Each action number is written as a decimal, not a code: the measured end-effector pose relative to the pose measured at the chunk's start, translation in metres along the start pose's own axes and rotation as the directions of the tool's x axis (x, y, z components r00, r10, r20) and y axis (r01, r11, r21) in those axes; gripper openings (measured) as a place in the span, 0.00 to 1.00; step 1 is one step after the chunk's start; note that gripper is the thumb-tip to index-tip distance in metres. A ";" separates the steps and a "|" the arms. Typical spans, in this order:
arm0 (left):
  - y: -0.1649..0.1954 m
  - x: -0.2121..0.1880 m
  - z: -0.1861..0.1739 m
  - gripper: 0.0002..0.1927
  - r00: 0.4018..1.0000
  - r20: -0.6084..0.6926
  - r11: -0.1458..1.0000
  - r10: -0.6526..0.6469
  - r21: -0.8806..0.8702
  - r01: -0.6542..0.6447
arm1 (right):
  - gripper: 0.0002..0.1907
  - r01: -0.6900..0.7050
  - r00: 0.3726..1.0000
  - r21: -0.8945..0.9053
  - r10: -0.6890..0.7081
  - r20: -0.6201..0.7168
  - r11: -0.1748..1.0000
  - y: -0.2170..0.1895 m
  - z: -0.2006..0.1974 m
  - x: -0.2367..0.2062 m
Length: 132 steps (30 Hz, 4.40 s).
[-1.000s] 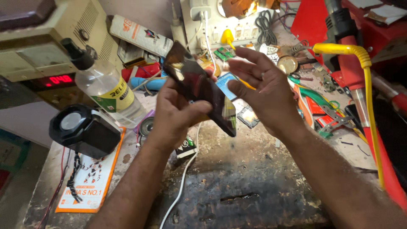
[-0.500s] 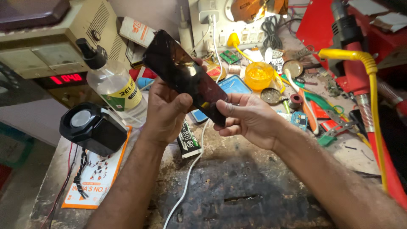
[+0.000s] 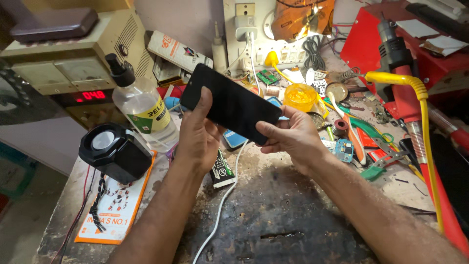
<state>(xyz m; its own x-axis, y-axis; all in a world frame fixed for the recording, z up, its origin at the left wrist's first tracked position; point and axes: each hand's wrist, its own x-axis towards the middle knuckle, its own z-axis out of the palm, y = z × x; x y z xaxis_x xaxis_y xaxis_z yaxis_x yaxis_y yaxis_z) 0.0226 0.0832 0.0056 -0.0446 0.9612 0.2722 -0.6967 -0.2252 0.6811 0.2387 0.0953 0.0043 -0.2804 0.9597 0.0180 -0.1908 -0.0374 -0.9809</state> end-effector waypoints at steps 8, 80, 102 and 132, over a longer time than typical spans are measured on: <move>-0.006 0.007 -0.009 0.14 0.997 -0.069 0.999 0.041 0.031 -0.039 | 0.14 -0.034 0.999 0.033 0.034 0.013 0.999 0.009 -0.007 0.007; -0.005 -0.006 0.025 0.11 0.969 0.233 0.862 0.077 0.473 -0.182 | 0.19 0.203 0.709 -0.971 -0.703 0.057 0.126 -0.003 -0.054 -0.185; 0.006 -0.069 0.018 0.49 0.681 0.585 0.280 -0.440 0.810 -0.516 | 0.26 0.288 0.930 -0.918 -0.309 0.199 0.274 -0.007 -0.054 -0.183; 0.012 -0.073 0.041 0.55 0.698 0.575 0.187 -0.427 0.811 -0.554 | 0.47 0.188 0.940 -0.971 -0.315 0.133 0.150 -0.015 -0.056 -0.169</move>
<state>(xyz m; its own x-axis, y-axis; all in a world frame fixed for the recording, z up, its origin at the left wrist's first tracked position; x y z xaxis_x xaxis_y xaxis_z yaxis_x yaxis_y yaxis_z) 0.0467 0.0036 0.0218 0.6781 0.6754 0.2898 0.4752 -0.7038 0.5281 0.3415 -0.0510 0.0055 -0.3285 0.8766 0.3517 0.8319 0.4449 -0.3318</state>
